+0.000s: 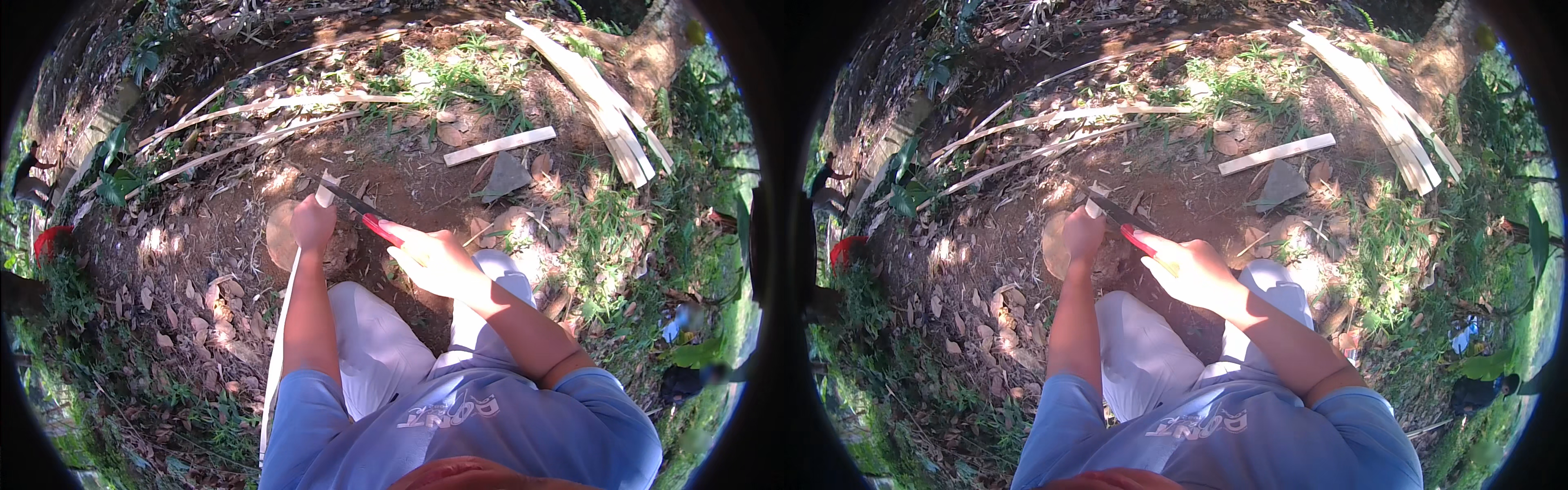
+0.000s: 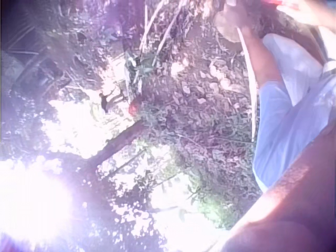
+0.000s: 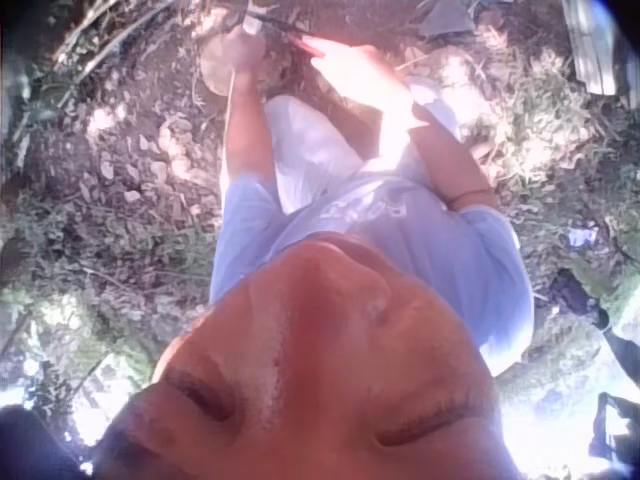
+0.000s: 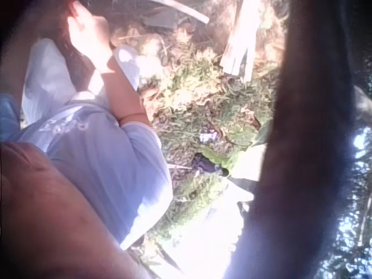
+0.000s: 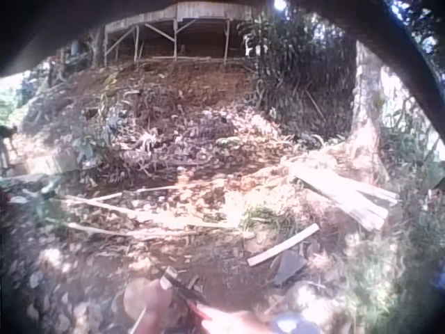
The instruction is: The person sits on the ground in a wooded area and uses a red-handled saw to cut a small piece of light-colored wood. They hold the wood with their left hand and saw it with their right hand, producing wood shavings and small cut pieces.
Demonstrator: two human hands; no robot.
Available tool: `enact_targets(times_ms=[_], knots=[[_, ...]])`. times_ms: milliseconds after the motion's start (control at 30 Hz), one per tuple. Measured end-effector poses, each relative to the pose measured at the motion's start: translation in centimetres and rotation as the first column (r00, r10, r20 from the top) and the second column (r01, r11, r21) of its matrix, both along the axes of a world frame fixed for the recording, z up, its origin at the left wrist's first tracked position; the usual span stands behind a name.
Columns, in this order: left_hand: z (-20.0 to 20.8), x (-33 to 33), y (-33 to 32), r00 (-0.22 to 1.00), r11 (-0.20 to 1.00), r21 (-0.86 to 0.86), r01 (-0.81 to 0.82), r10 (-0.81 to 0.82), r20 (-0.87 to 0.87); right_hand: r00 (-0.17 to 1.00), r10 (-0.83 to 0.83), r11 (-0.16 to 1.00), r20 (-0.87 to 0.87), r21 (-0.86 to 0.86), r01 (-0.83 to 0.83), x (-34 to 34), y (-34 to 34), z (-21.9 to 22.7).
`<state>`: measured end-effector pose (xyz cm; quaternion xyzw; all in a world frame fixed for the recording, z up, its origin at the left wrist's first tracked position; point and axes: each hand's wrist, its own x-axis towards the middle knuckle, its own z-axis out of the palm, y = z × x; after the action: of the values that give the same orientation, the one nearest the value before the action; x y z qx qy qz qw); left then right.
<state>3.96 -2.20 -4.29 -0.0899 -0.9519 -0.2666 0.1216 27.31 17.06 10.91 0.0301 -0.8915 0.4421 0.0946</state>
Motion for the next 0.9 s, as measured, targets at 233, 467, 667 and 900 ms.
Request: enact_targets(times_ms=[233, 467, 667, 900], knots=[[0.9, -0.2, -0.2, 0.999, 1.0, -0.012, 0.029, -0.029, 0.016, 0.999, 0.026, 0.997, -0.042, 0.076, -0.022, -0.3, -0.8, 0.3], [0.5, -0.2, -0.3, 0.998, 0.998, 0.022, 0.055, -0.056, 0.014, 0.999, -0.019, 0.988, 0.03, 0.155, 0.014, -0.2, -1.9, 0.9], [2.0, 0.5, -0.2, 0.997, 1.0, 0.03, -0.007, 0.005, 0.071, 0.96, -0.077, 0.981, 0.269, 0.19, 0.025, -0.2, -2.2, 3.0], [2.7, 1.9, 0.3, 0.991, 0.995, 0.098, 0.024, -0.036, 0.125, 0.995, -0.041, 0.993, -0.088, 0.103, 0.05, 0.4, -2.5, 1.0]])
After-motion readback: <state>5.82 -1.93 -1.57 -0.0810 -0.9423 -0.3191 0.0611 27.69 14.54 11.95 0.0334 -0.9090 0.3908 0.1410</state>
